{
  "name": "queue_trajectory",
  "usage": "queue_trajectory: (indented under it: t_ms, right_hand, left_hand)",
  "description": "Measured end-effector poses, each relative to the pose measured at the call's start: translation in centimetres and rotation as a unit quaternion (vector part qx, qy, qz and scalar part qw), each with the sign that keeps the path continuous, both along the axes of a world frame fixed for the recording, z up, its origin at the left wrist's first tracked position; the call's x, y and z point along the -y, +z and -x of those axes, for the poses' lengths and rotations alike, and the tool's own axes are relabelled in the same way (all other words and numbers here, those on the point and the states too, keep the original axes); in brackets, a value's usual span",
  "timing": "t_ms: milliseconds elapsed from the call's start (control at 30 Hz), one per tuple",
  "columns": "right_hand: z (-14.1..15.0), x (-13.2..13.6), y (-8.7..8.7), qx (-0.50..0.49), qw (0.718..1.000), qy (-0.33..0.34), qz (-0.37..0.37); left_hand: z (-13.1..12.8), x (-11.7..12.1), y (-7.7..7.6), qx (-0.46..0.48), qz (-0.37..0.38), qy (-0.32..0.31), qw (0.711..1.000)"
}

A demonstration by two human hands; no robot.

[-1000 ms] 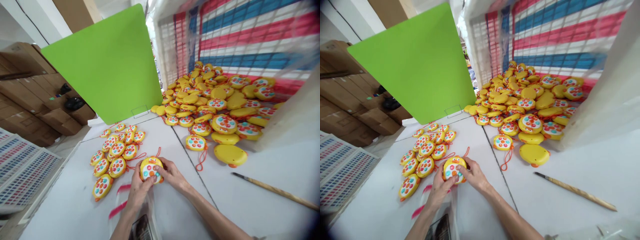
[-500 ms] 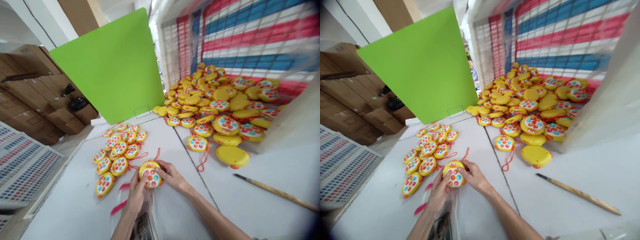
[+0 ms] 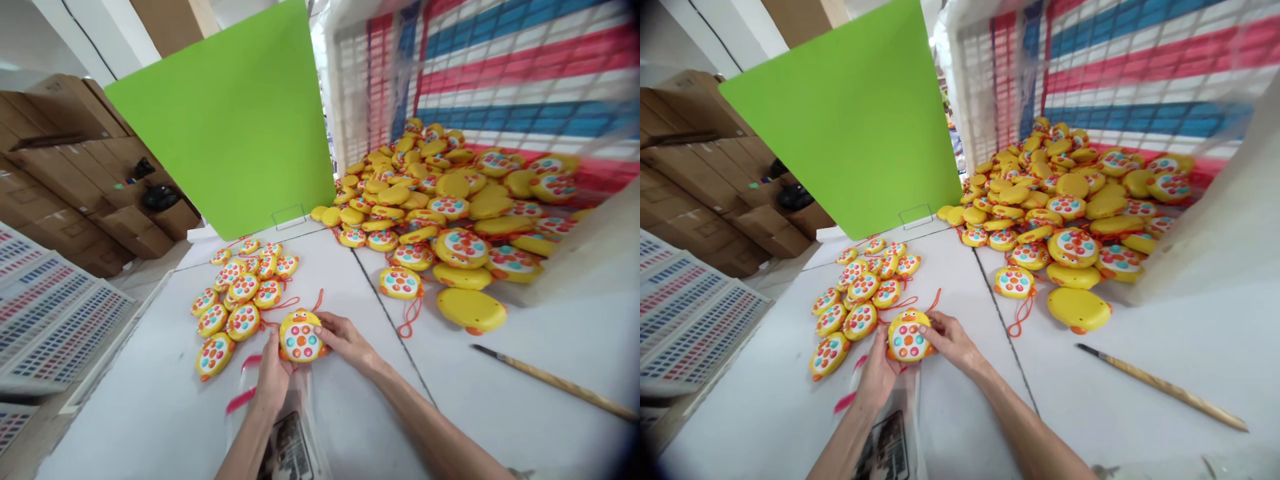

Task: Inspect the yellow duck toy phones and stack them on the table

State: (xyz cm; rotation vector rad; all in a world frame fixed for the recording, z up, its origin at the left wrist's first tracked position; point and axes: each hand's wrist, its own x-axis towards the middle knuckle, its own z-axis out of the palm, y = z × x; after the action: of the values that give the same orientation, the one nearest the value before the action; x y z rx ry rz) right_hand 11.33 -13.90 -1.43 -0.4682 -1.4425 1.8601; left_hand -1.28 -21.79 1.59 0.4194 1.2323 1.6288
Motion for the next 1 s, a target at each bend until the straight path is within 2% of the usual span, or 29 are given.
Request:
queue_trajectory:
  t_ms: [133, 300, 433, 533, 633, 700, 767, 800, 867, 900, 933, 1000]
  right_hand:
    - [0.1, 0.1, -0.5, 0.044, 0.998, -0.033, -0.019]
    - [0.2, 0.3, -0.9, 0.089, 0.991, -0.083, -0.054]
    - [0.6, 0.3, -1.4, 0.085, 0.992, -0.068, -0.064]
    - [1.0, 0.1, -2.0, 0.075, 0.995, -0.050, -0.029]
    - [1.1, 0.1, -2.3, 0.087, 0.994, -0.069, 0.000]
    - [1.2, 0.2, -2.3, 0.103, 0.992, -0.075, -0.001]
    - [1.2, 0.3, -2.0, 0.121, 0.989, -0.076, -0.030]
    - [1.3, 0.3, -1.9, 0.129, 0.987, -0.079, -0.049]
    - [1.3, 0.3, -1.8, 0.144, 0.983, -0.087, -0.078]
    - [1.3, 0.3, -1.7, 0.149, 0.981, -0.093, -0.082]
    - [1.3, 0.2, -1.7, 0.153, 0.980, -0.101, -0.082]
    - [1.1, 0.0, -1.8, 0.155, 0.977, -0.122, -0.077]
  left_hand:
    - [-0.3, 0.4, 0.1, -0.040, -0.015, -0.034, 0.999]
    - [-1.1, 1.2, 0.2, -0.209, 0.015, -0.068, 0.975]
    - [-0.5, 0.9, -0.1, -0.245, 0.018, -0.070, 0.967]
    - [2.2, -0.6, 0.1, -0.205, 0.020, 0.014, 0.978]
    - [5.6, -2.8, 1.8, -0.068, -0.018, 0.093, 0.993]
    - [6.6, -4.4, 3.2, 0.028, -0.034, 0.074, 0.996]
    - [5.4, -6.0, 4.3, 0.055, -0.015, 0.012, 0.998]
    - [3.9, -6.9, 4.6, 0.038, 0.003, -0.036, 0.999]
    - [-0.2, -8.5, 4.8, -0.067, 0.032, -0.142, 0.987]
    - [-2.4, -9.3, 4.6, -0.147, 0.026, -0.179, 0.972]
    - [-4.6, -10.2, 4.3, -0.237, 0.018, -0.195, 0.952]
    - [-8.3, -12.3, 3.5, -0.299, 0.010, -0.190, 0.935]
